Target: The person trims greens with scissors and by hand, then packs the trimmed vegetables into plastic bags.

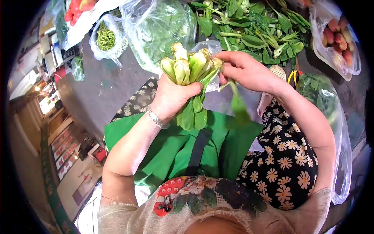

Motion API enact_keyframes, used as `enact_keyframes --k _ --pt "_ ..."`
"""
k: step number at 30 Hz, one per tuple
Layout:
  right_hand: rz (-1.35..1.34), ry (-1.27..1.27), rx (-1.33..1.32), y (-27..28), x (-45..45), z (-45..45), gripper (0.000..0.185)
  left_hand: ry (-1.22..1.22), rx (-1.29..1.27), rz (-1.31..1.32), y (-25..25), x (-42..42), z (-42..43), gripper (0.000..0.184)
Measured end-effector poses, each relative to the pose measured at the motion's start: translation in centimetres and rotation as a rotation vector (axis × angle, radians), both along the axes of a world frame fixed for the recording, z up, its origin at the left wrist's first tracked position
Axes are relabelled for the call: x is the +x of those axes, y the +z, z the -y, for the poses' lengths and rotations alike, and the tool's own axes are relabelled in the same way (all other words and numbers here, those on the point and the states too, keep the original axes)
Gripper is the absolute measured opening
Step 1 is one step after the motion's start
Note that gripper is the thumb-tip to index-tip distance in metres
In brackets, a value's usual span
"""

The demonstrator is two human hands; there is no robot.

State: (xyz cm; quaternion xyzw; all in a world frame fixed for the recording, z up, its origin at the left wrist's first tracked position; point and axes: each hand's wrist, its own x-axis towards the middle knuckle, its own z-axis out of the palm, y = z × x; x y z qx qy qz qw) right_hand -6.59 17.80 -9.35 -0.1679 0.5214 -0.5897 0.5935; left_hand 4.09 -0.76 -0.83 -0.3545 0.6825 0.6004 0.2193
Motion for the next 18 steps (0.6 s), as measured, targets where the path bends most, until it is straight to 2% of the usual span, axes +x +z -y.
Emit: enact_keyframes --k 2,3,10,11,12,14,16,18 --pt "-0.485 0.089 -0.029 -1.1 -0.1 -0.2 0.038 0.051 0.058 0.025 0.1 -0.1 0.0 0.049" --pt "-0.560 0.057 -0.116 -1.1 -0.2 -0.2 0.036 0.102 0.110 0.046 0.2 -0.2 0.0 0.048" --pt "-0.477 0.221 -0.200 0.6 -3.3 -1.5 0.035 0.183 0.312 0.073 0.7 -0.6 0.2 0.054" --pt "-0.605 0.247 -0.187 -0.4 -3.8 -1.8 0.036 0.200 0.328 0.057 0.7 -0.6 0.2 0.054" --pt "-0.605 0.243 -0.186 -1.0 -4.0 -2.2 0.036 0.215 0.343 0.041 0.7 -0.6 0.2 0.054" --pt "-0.814 0.030 0.010 -2.1 -4.4 -3.0 0.035 0.210 0.342 0.050 0.9 -0.8 0.0 0.054" --pt "-1.579 -0.114 0.049 -2.9 -5.1 -3.4 0.033 0.217 0.341 0.062 0.8 -0.5 0.1 0.054" --pt "-1.651 -0.218 0.020 -2.5 -4.9 -3.2 0.026 0.169 0.281 0.102 0.2 -0.3 0.4 0.054"
